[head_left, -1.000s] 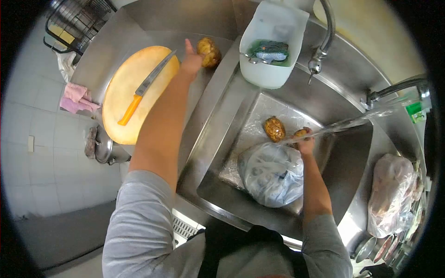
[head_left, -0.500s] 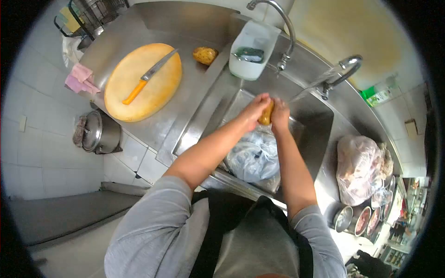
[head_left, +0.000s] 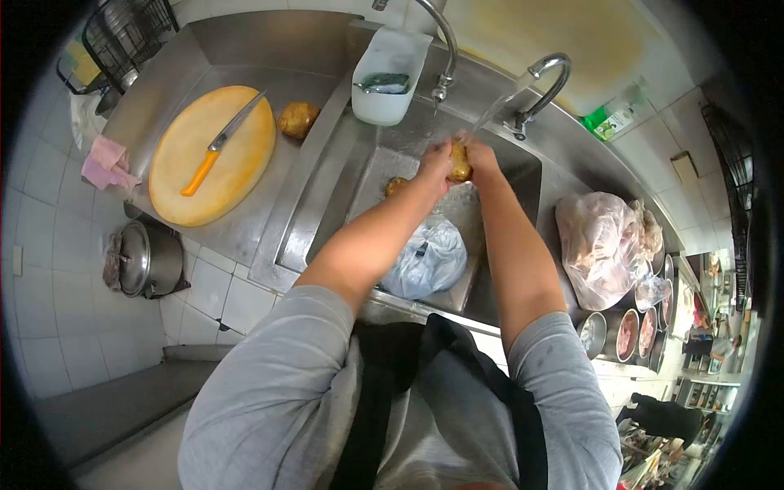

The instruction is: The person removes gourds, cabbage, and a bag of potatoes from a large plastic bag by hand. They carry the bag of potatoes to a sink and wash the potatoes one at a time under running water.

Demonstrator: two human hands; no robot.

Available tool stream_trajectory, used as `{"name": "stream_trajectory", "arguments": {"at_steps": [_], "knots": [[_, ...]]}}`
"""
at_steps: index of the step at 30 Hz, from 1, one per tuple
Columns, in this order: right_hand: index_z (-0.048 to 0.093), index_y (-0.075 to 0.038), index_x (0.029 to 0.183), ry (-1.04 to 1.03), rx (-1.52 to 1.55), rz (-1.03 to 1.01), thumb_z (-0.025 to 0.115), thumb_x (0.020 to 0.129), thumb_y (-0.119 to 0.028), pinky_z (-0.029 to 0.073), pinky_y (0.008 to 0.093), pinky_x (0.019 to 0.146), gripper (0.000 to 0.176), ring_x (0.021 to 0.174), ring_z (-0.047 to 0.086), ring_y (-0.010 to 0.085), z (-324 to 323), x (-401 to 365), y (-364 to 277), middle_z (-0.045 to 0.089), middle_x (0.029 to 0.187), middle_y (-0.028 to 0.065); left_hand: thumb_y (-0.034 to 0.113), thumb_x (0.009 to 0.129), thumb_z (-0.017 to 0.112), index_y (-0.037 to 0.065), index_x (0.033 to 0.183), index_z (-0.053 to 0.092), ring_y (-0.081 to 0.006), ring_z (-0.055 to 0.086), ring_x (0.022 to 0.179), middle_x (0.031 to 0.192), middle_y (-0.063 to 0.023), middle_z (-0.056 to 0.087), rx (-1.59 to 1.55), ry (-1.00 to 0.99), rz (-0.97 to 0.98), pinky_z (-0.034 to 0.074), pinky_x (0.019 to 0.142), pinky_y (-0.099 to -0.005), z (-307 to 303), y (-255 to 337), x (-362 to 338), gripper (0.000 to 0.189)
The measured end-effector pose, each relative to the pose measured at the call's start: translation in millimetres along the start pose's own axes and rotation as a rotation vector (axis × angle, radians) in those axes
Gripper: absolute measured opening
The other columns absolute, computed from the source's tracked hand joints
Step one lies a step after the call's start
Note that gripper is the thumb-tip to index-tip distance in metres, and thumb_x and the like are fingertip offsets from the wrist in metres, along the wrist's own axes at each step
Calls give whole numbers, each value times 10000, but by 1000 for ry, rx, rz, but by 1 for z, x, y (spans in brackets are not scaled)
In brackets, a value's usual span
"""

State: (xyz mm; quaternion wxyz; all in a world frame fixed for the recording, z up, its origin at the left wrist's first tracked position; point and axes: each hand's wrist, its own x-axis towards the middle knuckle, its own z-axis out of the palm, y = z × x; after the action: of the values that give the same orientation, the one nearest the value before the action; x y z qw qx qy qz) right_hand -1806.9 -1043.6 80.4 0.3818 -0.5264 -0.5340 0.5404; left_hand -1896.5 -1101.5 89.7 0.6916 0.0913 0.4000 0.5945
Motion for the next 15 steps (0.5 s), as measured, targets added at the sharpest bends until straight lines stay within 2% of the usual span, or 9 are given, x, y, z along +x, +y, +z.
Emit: {"name": "stream_trajectory", "arguments": {"at_steps": [2,3,4,7,9,10,11,13,15], "knots": [[602,-33,929,146,284,-12,475,884,-321,460,339,701,319,777,579,190,12,9,30,594,832,63,335,921,437,45,1026,522,-248,605,821,912,-110,598,-55,123,57,514,684,-433,-11,-3,30,320],[557,-28,1012,205,450,-127,442,898,-324,468,348,725,337,774,580,199,33,-14,23,585,838,80,303,920,452,28,963,538,-235,594,767,863,-98,591,-130,154,72,499,642,-402,-27,1,46,291],[489,-23,1095,190,766,-35,476,891,-256,471,349,753,310,825,570,212,49,-32,15,567,922,102,274,917,455,23,939,541,-230,587,752,851,-94,590,-17,222,153,491,637,-393,-38,10,44,267],[465,-28,1126,324,483,-140,612,809,-108,467,334,778,358,939,535,246,89,-73,-5,518,1061,118,193,901,465,10,874,549,-218,565,714,813,-81,582,284,346,390,467,636,-370,-58,23,38,204],[506,-30,1067,380,110,-299,658,771,-182,451,337,813,366,906,558,254,85,-54,6,562,1003,124,145,884,470,5,841,552,-212,550,694,786,-72,574,417,331,545,455,650,-360,-68,14,37,167],[527,-32,1038,398,-74,-377,681,752,-218,443,339,831,375,889,569,259,82,-44,13,584,975,127,203,843,488,8,855,596,-298,599,847,885,-163,628,477,334,437,465,751,-389,-66,9,34,222],[564,-28,985,347,-126,-227,648,776,-275,439,335,832,334,907,573,264,79,-44,0,607,931,139,325,862,449,25,1036,568,-336,549,1010,1060,-215,576,805,352,498,436,839,-411,-63,3,29,366],[565,-19,1003,270,-461,-176,572,817,-342,447,345,823,373,919,575,279,66,-42,-8,612,945,148,487,849,424,70,1229,453,-353,449,1143,1207,-234,480,983,370,722,386,909,-457,-50,-12,25,564],[566,-10,1021,192,-796,-134,496,858,-409,455,355,813,437,931,578,294,62,-40,-12,618,960,156,547,828,435,93,1279,396,-352,402,1184,1257,-233,432,1072,343,420,370,915,-484,-25,17,-28,641]]}}
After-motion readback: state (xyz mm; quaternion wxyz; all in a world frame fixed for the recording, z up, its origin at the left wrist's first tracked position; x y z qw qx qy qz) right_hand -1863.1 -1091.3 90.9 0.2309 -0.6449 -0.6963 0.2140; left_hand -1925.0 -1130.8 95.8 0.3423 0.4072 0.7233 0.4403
